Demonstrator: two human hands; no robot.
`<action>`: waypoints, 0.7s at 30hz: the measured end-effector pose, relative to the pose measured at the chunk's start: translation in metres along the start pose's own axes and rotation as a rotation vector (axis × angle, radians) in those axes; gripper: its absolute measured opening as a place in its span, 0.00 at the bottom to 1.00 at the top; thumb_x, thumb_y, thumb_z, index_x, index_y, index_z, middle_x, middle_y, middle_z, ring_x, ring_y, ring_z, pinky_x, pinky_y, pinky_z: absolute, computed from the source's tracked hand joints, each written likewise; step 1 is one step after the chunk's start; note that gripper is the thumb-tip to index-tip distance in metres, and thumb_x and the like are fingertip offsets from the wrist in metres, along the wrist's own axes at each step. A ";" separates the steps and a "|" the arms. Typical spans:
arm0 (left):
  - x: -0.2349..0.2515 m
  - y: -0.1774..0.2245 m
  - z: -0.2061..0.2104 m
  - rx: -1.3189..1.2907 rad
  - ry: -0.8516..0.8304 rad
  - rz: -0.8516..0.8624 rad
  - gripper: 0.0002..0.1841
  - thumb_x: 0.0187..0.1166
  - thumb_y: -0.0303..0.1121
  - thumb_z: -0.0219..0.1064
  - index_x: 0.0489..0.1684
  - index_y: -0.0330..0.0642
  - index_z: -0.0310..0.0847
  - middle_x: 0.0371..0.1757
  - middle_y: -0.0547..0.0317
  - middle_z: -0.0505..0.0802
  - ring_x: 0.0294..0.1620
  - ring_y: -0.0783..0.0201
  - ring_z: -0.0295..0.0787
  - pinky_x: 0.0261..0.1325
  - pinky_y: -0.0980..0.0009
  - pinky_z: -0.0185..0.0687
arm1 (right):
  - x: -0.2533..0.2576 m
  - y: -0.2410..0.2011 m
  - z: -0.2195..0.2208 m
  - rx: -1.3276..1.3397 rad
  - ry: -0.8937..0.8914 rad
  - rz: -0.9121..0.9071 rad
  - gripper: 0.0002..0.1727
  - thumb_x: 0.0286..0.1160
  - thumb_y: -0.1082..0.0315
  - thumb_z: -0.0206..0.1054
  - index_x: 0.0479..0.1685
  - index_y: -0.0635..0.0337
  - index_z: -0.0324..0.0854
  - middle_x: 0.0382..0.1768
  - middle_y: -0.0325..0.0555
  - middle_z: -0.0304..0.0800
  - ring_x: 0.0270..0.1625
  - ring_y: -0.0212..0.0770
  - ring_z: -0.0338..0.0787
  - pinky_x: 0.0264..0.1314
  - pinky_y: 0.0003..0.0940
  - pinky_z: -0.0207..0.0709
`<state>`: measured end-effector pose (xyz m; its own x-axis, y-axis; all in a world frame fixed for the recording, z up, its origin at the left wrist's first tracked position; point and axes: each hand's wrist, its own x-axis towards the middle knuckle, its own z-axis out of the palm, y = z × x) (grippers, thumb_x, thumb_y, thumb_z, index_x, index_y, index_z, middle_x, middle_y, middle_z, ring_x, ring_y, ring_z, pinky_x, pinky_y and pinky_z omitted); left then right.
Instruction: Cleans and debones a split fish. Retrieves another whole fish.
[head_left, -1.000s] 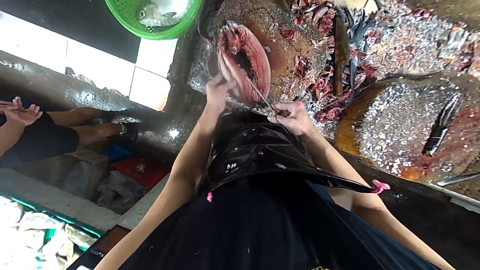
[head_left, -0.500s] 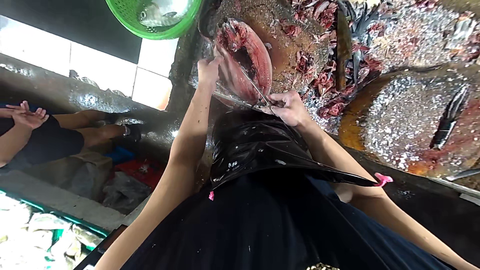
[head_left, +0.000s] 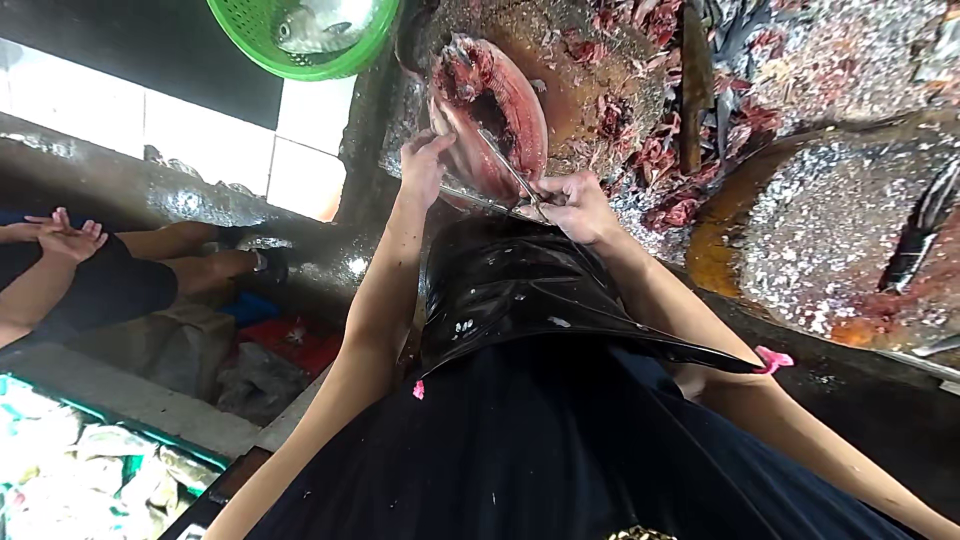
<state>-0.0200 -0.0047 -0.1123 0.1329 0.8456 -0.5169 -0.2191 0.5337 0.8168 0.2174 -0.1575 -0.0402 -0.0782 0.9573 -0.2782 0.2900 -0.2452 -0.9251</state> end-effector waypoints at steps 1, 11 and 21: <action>0.000 0.001 0.000 -0.005 -0.006 0.002 0.12 0.71 0.22 0.72 0.50 0.34 0.83 0.44 0.49 0.91 0.43 0.57 0.90 0.49 0.57 0.90 | 0.003 0.000 0.000 -0.015 -0.005 -0.003 0.16 0.66 0.58 0.78 0.49 0.55 0.93 0.33 0.39 0.96 0.30 0.30 0.90 0.39 0.36 0.86; -0.008 0.003 0.000 -0.058 -0.085 0.051 0.16 0.65 0.14 0.69 0.52 0.29 0.84 0.46 0.47 0.92 0.45 0.56 0.91 0.50 0.58 0.91 | 0.039 0.001 0.010 -0.135 -0.093 0.007 0.13 0.67 0.57 0.79 0.45 0.52 0.95 0.35 0.39 0.96 0.36 0.31 0.92 0.47 0.40 0.87; -0.012 0.002 0.002 -0.145 -0.043 0.011 0.16 0.71 0.16 0.69 0.57 0.28 0.80 0.50 0.45 0.90 0.49 0.54 0.90 0.54 0.56 0.90 | 0.032 0.002 0.015 -0.144 -0.099 0.040 0.13 0.68 0.59 0.78 0.50 0.50 0.95 0.39 0.39 0.98 0.40 0.33 0.94 0.51 0.44 0.87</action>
<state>-0.0207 -0.0140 -0.1036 0.1704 0.8524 -0.4944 -0.3577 0.5210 0.7750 0.2009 -0.1300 -0.0553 -0.1551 0.9259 -0.3446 0.4275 -0.2516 -0.8683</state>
